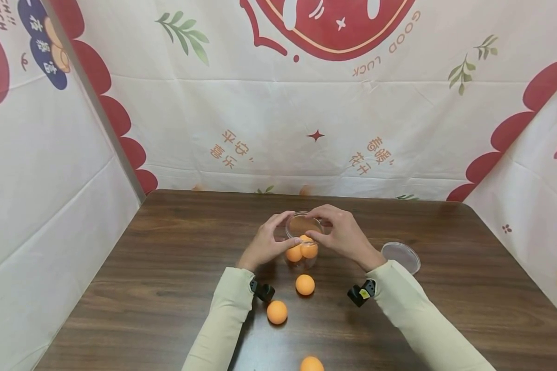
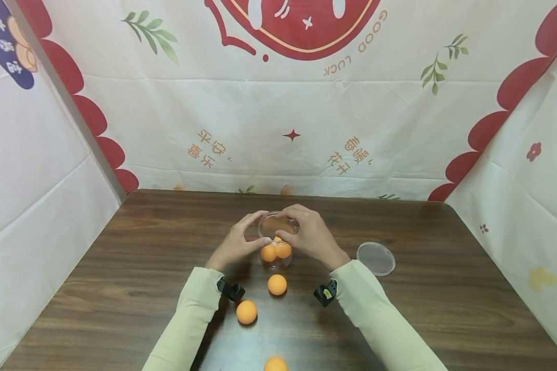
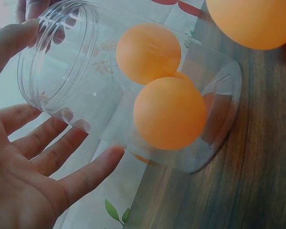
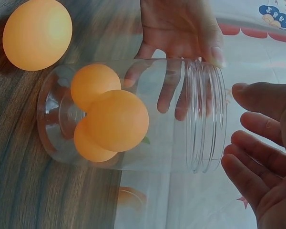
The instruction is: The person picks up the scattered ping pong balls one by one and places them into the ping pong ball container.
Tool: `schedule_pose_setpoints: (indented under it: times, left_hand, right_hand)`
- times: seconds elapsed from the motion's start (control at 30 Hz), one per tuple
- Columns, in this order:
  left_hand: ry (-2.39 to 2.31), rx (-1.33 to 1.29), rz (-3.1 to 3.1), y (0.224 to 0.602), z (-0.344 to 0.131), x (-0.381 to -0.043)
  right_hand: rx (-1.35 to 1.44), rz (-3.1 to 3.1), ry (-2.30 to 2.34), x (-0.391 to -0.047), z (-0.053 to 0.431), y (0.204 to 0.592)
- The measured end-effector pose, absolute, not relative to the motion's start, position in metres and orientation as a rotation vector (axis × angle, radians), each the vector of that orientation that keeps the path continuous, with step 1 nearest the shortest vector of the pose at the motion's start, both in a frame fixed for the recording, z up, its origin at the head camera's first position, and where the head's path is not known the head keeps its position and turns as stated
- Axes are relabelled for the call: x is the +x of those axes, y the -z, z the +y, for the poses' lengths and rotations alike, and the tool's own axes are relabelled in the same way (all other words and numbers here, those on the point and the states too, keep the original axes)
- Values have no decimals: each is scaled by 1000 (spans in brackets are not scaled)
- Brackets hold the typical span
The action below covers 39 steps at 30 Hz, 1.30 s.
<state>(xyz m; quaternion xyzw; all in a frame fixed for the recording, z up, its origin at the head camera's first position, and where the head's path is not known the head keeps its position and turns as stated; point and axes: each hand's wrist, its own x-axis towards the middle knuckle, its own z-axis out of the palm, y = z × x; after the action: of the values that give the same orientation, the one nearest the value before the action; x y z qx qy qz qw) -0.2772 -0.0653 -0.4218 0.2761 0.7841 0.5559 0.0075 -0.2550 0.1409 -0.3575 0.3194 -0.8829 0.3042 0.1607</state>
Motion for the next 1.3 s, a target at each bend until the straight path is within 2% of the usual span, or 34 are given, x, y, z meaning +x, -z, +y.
schedule_pose_setpoints:
  times: [1.3]
  left_hand:
    - [-1736, 866, 2458, 423, -65, -277]
  right_hand:
    - [863, -2569, -888, -225, 155, 360]
